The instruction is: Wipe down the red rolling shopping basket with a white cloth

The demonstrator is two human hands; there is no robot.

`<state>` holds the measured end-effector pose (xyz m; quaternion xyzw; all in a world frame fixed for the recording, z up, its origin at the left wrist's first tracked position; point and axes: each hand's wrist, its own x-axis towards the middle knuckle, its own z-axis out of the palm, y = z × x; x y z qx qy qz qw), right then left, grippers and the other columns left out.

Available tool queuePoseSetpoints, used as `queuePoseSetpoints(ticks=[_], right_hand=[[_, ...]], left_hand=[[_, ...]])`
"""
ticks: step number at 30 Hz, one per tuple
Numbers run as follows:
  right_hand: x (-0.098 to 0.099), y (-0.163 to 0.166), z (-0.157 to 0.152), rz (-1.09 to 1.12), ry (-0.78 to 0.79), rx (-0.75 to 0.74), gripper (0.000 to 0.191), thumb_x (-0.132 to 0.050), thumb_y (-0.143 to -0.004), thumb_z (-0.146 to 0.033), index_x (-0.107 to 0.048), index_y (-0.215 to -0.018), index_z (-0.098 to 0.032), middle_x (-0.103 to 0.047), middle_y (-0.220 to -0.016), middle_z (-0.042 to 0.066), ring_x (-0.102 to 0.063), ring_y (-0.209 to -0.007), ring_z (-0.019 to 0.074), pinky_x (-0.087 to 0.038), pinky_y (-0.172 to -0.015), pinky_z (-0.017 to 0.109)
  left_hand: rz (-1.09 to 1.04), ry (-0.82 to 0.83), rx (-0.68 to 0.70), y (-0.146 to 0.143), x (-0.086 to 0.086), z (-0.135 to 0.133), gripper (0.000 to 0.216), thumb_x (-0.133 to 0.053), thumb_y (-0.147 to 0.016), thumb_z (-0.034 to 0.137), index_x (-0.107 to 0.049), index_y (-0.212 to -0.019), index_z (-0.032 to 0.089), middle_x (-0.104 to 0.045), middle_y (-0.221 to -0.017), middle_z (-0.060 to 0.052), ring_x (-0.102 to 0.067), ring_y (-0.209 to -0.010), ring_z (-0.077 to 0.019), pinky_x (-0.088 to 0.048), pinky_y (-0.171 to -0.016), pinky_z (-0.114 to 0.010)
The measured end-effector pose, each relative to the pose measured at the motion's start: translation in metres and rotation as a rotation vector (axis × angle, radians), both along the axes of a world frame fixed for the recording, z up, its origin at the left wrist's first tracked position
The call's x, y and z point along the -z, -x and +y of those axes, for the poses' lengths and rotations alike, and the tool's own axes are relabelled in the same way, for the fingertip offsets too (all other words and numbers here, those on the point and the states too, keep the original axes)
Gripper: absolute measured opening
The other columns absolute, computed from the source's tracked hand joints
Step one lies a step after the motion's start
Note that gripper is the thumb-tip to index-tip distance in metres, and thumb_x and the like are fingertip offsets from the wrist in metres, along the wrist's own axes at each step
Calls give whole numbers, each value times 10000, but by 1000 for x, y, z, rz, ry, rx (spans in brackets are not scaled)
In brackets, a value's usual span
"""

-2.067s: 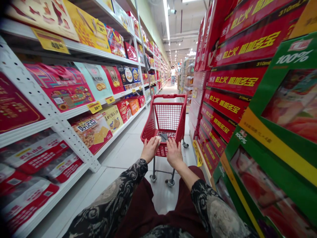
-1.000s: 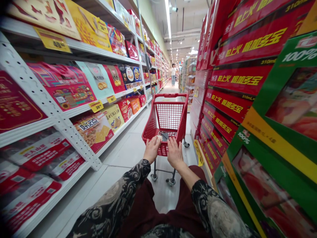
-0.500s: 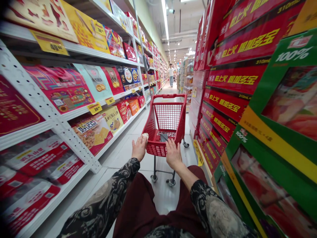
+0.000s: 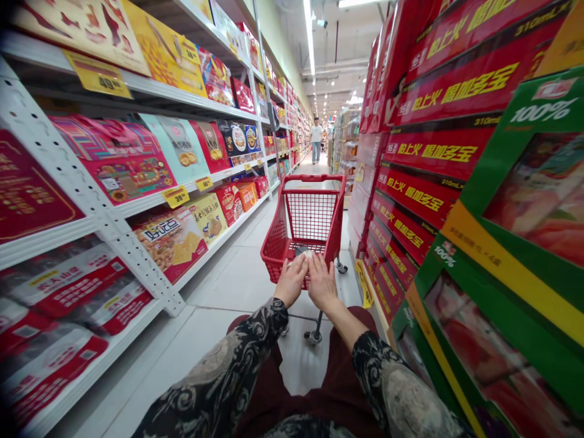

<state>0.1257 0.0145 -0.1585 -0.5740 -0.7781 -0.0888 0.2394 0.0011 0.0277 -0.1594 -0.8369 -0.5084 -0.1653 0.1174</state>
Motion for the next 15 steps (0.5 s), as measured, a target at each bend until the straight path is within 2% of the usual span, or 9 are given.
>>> queuePoseSetpoints(ticks=[7,10,15], right_hand=[[0,0,0,8,19,-1,588,-384,-736,-78,-400,-1324,-87,-358,-1416,136,-244,-1327,260,-182,-1046,531],[0,1,1,10,31,-2,590,-382,-734,-77,-396,-1324,-85,-350,-1422,128,-239,-1330,256,-180,-1047,530],[-3,1,1,10,31,14,572,-365,-762,-90,-386,-1334,-95,-347,-1425,119,-246,-1329,250,-181,-1051,512]], left_hand=[[-46,26,-191,44,-5,10,468,-313,-867,122,-383,-1328,163,-361,-1418,-154,-339,-1300,-245,-249,-1054,-532],[-51,22,-186,38,-4,8,476,-307,-861,104,-379,-1328,160,-351,-1424,-151,-339,-1300,-242,-247,-1056,-525],[-18,12,-29,6,-2,0,497,-329,-856,109,-335,-1350,154,-330,-1437,-144,-321,-1310,-221,-237,-1073,-500]])
